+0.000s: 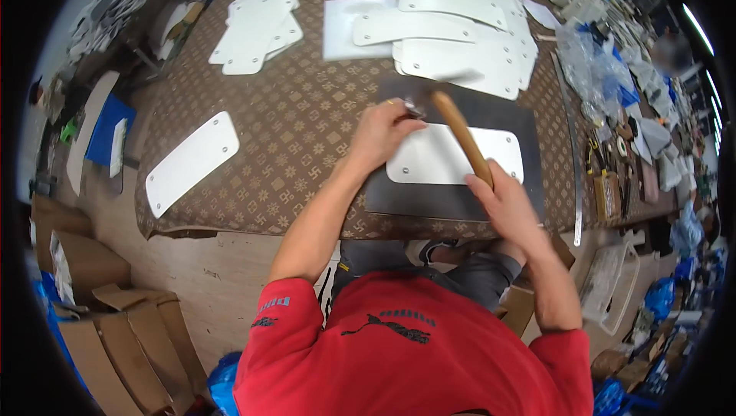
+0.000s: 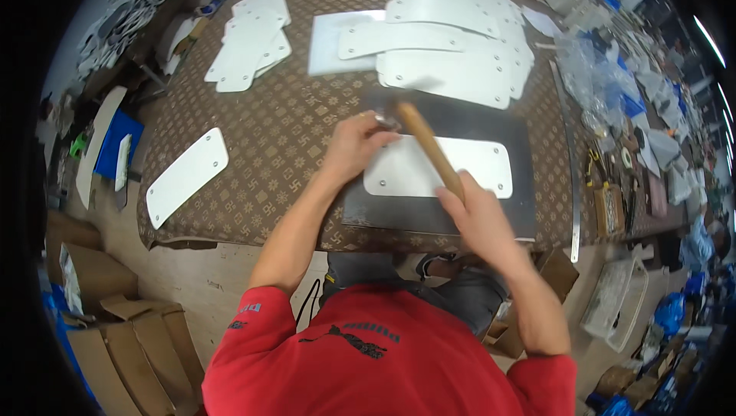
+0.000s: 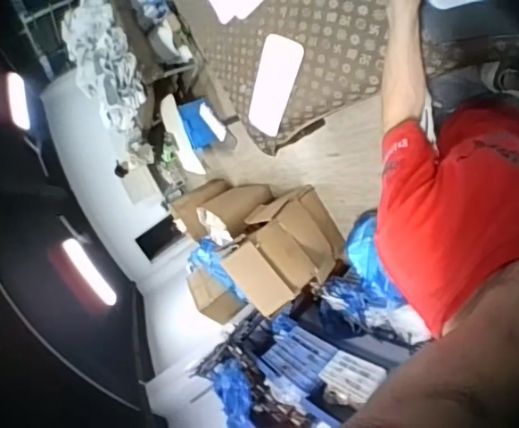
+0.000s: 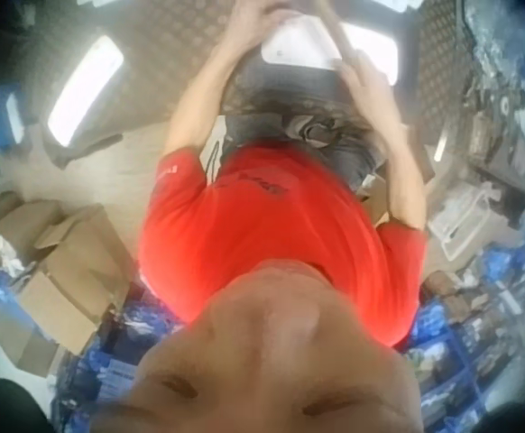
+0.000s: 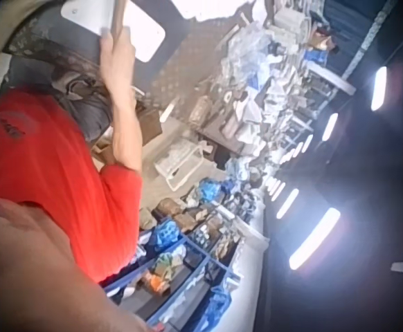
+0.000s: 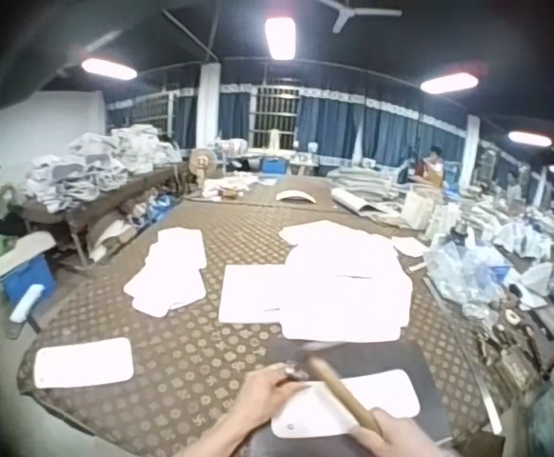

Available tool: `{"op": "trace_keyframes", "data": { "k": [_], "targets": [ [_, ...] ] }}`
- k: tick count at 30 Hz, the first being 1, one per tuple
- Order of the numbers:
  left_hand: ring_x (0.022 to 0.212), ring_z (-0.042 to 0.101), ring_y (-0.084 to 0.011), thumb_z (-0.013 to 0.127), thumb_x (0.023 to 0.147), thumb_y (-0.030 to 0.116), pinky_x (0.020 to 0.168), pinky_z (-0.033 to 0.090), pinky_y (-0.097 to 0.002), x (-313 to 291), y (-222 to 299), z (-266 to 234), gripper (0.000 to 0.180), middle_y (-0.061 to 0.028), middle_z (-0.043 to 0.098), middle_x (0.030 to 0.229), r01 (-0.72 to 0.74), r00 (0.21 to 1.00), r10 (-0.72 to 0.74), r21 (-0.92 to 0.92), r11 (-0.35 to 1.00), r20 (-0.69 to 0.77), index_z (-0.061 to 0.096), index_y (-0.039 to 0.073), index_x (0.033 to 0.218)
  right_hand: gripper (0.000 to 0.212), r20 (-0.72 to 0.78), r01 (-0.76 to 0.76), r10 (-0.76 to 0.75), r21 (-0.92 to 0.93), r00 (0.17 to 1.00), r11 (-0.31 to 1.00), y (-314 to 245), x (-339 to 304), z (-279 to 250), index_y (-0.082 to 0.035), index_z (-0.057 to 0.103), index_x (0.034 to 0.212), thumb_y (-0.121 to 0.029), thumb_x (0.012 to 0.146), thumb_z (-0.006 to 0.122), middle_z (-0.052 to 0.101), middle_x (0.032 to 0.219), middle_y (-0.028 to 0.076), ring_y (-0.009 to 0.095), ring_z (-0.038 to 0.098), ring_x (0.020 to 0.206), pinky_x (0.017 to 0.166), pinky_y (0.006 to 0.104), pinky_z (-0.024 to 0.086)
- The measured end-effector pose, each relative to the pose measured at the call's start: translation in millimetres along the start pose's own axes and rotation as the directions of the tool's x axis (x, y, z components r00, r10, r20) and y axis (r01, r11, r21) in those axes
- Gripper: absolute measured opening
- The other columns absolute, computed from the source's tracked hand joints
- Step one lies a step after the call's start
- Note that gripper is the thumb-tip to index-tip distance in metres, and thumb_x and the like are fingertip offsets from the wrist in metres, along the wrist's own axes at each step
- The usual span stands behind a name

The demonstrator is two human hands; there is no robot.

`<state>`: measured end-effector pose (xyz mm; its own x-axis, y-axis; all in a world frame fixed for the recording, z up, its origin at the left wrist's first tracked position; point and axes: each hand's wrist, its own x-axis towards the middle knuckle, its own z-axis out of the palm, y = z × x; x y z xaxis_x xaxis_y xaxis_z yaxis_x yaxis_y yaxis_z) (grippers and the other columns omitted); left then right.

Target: Hammering metal rivets into white material pieces on a workbench.

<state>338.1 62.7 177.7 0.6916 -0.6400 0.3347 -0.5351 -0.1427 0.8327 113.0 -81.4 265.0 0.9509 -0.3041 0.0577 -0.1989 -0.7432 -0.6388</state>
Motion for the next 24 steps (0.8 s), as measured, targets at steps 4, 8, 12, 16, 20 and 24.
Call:
{"op": "trace_keyframes", "data": {
  "k": [4,8,12,16,20,24],
  "targets": [
    [0.081,0.068,-0.0136,0.075,0.088,0.009,0.077,0.052,-0.0274,1,4,-8,0.017,-0.0054,0.071,0.088,-0.028,0.995,0.02,-0.083,0.996,-0.094,0.075,0.002,0.103,0.02,-0.025,-0.282,0.319,0.404,0.947,0.87,-33,-29,-9,-0.007,0.053,0.092,-0.022,0.103,0.06,0.046,0.064,-0.004,0.006,0.042,0.049,0.043,0.023,0.032],
    [0.079,0.066,-0.0143,0.076,0.087,0.008,0.071,0.052,-0.03,-23,44,-37,0.018,-0.0094,0.069,0.086,0.149,0.987,-0.159,-0.397,0.906,0.008,0.073,-0.002,0.102,0.016,-0.12,-0.252,0.423,0.648,0.898,0.719,-39,-59,-25,-0.007,0.053,0.1,-0.022,0.104,0.058,0.044,0.064,-0.005,0.004,0.037,0.045,0.04,0.0208,0.028],
    [0.085,0.066,-0.0115,0.073,0.088,0.007,0.078,0.052,-0.0268,-42,44,-35,0.016,-0.0052,0.071,0.092,0.127,0.988,-0.088,-0.348,0.929,0.125,0.074,0.001,0.103,0.015,-0.185,-0.173,0.427,0.72,0.885,0.672,-48,-68,-29,-0.006,0.052,0.103,-0.021,0.104,0.057,0.043,0.064,-0.005,0.003,0.033,0.044,0.038,0.0196,0.025],
    [0.081,0.067,-0.0136,0.075,0.088,0.006,0.072,0.052,-0.029,-58,40,-25,0.017,-0.0086,0.071,0.091,0.21,0.971,-0.167,-0.274,0.939,0.172,0.073,-0.003,0.103,0.017,-0.342,-0.085,0.409,0.671,0.846,0.737,-76,-66,-48,-0.006,0.051,0.103,-0.021,0.104,0.058,0.044,0.065,-0.003,0.003,0.035,0.045,0.038,0.0198,0.025],
    [0.081,0.068,-0.0142,0.075,0.087,0.007,0.072,0.052,-0.0294,-56,42,-21,0.018,-0.0088,0.071,0.091,0.153,0.98,-0.108,-0.287,0.946,0.165,0.073,-0.002,0.103,0.018,-0.447,0.13,0.114,0.481,0.887,0.867,-69,-82,-75,-0.007,0.055,0.1,-0.024,0.102,0.058,0.047,0.067,-0.002,0.004,0.04,0.049,0.042,0.0197,0.03],
    [0.078,0.064,-0.0116,0.074,0.087,0.007,0.072,0.051,-0.0271,-59,39,-21,0.017,-0.0044,0.07,0.092,0.092,0.992,-0.072,-0.194,0.977,0.108,0.074,0.002,0.104,0.019,-0.047,-0.099,0.106,0.135,0.993,0.986,-28,-64,-22,-0.007,0.054,0.095,-0.023,0.104,0.057,0.046,0.064,-0.003,0.005,0.041,0.051,0.044,0.0215,0.03]
  ]
}}
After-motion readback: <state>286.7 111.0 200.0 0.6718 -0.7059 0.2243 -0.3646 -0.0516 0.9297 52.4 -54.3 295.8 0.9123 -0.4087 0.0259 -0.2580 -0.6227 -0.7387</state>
